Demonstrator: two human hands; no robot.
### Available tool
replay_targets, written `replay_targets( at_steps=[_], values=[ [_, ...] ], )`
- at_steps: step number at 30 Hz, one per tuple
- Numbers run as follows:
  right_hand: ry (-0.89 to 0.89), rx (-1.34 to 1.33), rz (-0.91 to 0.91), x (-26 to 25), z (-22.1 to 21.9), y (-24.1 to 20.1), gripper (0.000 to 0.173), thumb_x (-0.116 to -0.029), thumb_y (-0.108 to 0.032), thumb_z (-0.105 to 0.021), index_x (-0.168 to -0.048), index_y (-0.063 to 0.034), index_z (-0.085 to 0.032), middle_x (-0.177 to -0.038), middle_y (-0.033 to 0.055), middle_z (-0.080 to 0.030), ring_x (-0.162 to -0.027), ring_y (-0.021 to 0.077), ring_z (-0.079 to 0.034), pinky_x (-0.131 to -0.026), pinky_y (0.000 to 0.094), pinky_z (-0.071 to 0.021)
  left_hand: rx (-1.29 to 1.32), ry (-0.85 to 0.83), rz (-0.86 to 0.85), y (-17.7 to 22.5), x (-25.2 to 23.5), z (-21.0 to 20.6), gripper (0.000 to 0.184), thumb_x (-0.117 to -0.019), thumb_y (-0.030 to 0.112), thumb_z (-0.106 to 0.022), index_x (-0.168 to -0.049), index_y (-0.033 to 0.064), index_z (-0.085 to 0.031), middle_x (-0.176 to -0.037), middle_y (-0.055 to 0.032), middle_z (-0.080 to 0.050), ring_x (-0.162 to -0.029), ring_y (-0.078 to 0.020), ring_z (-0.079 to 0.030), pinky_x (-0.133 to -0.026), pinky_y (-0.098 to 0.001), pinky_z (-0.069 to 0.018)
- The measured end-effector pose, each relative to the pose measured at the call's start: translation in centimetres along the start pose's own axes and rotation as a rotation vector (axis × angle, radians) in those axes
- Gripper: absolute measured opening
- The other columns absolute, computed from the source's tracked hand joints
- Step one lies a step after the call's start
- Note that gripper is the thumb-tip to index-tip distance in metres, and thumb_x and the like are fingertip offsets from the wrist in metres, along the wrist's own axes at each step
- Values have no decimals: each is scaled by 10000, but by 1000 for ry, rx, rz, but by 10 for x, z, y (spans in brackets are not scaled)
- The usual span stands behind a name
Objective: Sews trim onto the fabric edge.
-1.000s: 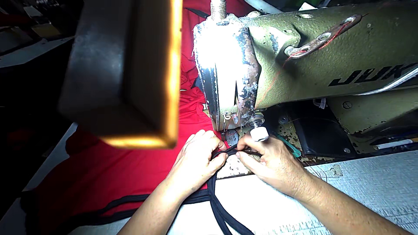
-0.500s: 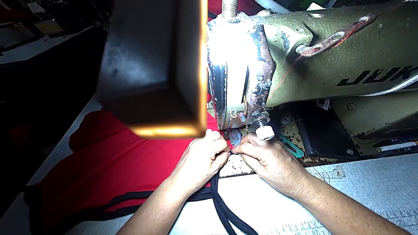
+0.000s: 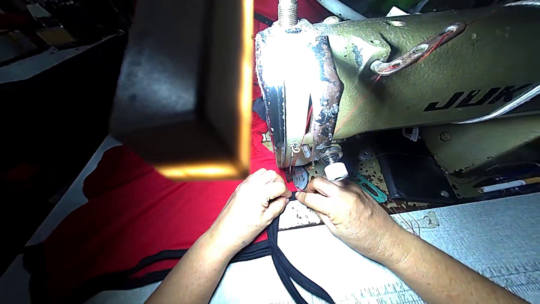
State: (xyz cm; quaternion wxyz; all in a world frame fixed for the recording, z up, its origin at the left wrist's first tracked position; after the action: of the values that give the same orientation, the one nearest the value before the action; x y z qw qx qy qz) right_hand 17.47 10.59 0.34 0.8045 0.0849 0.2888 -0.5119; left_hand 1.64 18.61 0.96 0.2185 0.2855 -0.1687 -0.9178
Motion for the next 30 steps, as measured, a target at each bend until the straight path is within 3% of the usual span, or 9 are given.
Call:
replay_targets(
  at_steps=[7, 12, 18, 25, 30],
  values=[
    [-5, 141, -13, -4, 2, -3, 286, -875, -60, -645, -1047, -227, -800, -941, 17, -684, -825, 205, -661, -716, 381, -546, -30, 33, 5, -4, -4, 1, 162, -918, 150, -612, -851, 144, -759, -907, 57, -661, -951, -55, -614, -837, -196, -494],
    [-8, 243, -46, -6, 2, -1, 410, -839, -21, -662, -1127, -279, -798, -942, 33, -693, -840, 237, -644, -761, 434, -477, -44, 67, 29, -7, -8, 1, 156, -909, 118, -605, -851, 126, -750, -914, 42, -673, -955, -64, -624, -853, -206, -499],
    [-23, 290, -80, -7, 2, 1, 436, -850, -24, -675, -1156, -311, -795, -944, 39, -696, -854, 247, -634, -733, 429, -438, -101, 15, 157, -12, -11, 1, 178, -944, 201, -605, -1020, 126, -748, -1017, 9, -662, -1002, -101, -629, -875, -264, -507],
    [-30, 286, -102, -6, 2, 4, 442, -857, -60, -647, -1176, -333, -787, -965, 33, -706, -876, 253, -640, -739, 429, -438, -282, -12, 58, -6, -22, -7, 191, -942, 155, -526, -926, 70, -697, -927, -83, -653, -937, -221, -663, -823, -378, -548],
    [-63, 283, -120, -6, 0, 6, 459, -872, -77, -611, -1210, -342, -774, -1004, 41, -698, -919, 264, -644, -752, 450, -442, -161, -38, 132, -14, -16, -3, 239, -963, 175, -497, -974, 128, -731, -967, -11, -684, -988, -123, -652, -839, -334, -522]
  ],
)
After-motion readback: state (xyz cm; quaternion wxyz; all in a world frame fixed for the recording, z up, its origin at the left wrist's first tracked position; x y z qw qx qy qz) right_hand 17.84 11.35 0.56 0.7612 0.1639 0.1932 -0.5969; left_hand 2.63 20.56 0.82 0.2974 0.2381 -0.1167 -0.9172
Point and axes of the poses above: each hand's wrist, its own x-axis away from the middle knuckle, its own z-axis out of the back of the hand, y = z × x, the point moved 5 cm from there along -x, towards the middle knuckle
